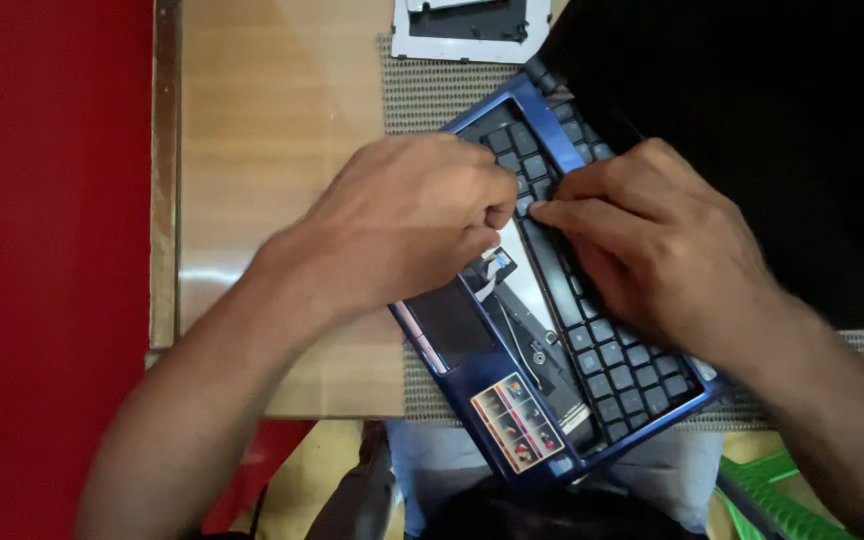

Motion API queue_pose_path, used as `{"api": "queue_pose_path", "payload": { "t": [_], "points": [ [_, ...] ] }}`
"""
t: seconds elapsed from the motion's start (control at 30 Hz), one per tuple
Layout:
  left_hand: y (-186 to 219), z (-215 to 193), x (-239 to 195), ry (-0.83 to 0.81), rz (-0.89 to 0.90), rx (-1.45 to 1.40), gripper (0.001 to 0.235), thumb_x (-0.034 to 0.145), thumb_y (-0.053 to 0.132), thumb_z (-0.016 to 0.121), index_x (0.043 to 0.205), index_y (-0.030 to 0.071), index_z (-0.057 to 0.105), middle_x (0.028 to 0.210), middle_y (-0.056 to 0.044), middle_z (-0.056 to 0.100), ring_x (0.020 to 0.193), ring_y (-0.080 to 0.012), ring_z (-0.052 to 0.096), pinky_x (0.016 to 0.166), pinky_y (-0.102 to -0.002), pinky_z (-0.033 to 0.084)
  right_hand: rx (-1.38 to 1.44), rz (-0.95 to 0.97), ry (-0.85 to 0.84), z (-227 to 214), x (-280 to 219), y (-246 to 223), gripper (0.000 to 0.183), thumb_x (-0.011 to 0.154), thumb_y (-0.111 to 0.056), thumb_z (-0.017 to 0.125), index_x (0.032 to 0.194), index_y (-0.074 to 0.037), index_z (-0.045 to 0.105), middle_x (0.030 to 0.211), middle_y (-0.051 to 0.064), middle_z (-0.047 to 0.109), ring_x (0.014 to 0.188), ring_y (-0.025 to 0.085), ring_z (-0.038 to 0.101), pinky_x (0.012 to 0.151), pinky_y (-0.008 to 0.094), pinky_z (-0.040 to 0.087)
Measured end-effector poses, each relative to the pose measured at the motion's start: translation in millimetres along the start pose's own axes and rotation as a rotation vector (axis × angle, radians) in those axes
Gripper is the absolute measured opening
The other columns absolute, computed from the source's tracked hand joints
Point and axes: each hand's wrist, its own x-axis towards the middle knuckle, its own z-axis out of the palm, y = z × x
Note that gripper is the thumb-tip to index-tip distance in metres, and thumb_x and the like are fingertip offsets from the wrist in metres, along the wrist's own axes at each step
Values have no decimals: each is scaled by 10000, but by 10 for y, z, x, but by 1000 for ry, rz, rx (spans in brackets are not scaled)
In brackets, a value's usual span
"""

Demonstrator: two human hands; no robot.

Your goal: The person uses a screwdriver to remove screws from the laptop's hinge area, then lifts and detaches the keyboard and its surrounding frame. They place the removed parts on the table and continue to work on the exposed internal components.

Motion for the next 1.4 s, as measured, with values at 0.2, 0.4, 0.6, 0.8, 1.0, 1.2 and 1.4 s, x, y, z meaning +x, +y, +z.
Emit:
{"api": "queue_pose_path", "payload": {
  "t": [0.2, 0.4, 0.6, 0.8, 1.0, 1.2, 1.4],
  "points": [
    [-186, 320, 1, 233, 163, 60, 182, 883, 407, 789, 872, 242, 712, 926, 35, 696, 965, -255, 624, 815, -459, 497, 4, 6, -12, 2, 17, -19, 165, 1005, 40, 675, 1149, 14, 752, 1095, 156, 686, 915, 329, 615, 832, 411, 522],
    [-188, 404, -20, 382, 212, 11, 205, 873, 352, 820, 831, 185, 709, 829, 5, 674, 848, -265, 618, 696, -460, 495, -20, -2, -9, 4, 20, -24, 161, 996, 42, 721, 1151, 16, 759, 1090, 153, 699, 939, 302, 639, 846, 395, 533],
    [-264, 414, -20, 431, 267, -76, 85, 884, 174, 694, 806, 183, 661, 809, -3, 663, 818, -276, 601, 690, -459, 482, -6, 24, -66, -24, 10, 2, 189, 983, 10, 716, 1165, -5, 764, 1110, 163, 693, 960, 303, 639, 852, 405, 528],
    [-285, 312, -37, 287, 238, -130, 103, 854, 116, 597, 796, 185, 647, 841, 10, 677, 847, -256, 594, 674, -450, 476, -105, 6, -164, -118, 119, -47, 157, 972, -64, 737, 1129, -56, 748, 1122, 129, 696, 936, 299, 662, 809, 430, 544],
    [-382, 327, -30, 337, 356, -144, 94, 815, 110, 606, 795, 199, 631, 817, 24, 662, 853, -262, 601, 638, -441, 459, 16, -38, -310, -195, 280, -25, 168, 969, -147, 683, 1113, -68, 718, 1136, 119, 685, 997, 279, 675, 890, 368, 554],
    [-374, 342, -30, 351, 366, -105, 102, 840, 113, 594, 783, 191, 627, 795, 6, 650, 815, -281, 594, 615, -468, 461, 74, 377, -424, -174, 309, -21, 153, 882, -278, 777, 993, -193, 715, 904, -6, 666, 821, 180, 654, 752, 345, 514],
    [-356, 272, -55, 296, 308, -119, 73, 800, 129, 631, 805, 201, 644, 826, 20, 674, 828, -272, 608, 629, -467, 460, -17, 575, -459, 40, 425, -143, 91, 796, -326, 806, 804, -261, 744, 923, -3, 553, 957, 178, 589, 834, 332, 473]
  ]
}}
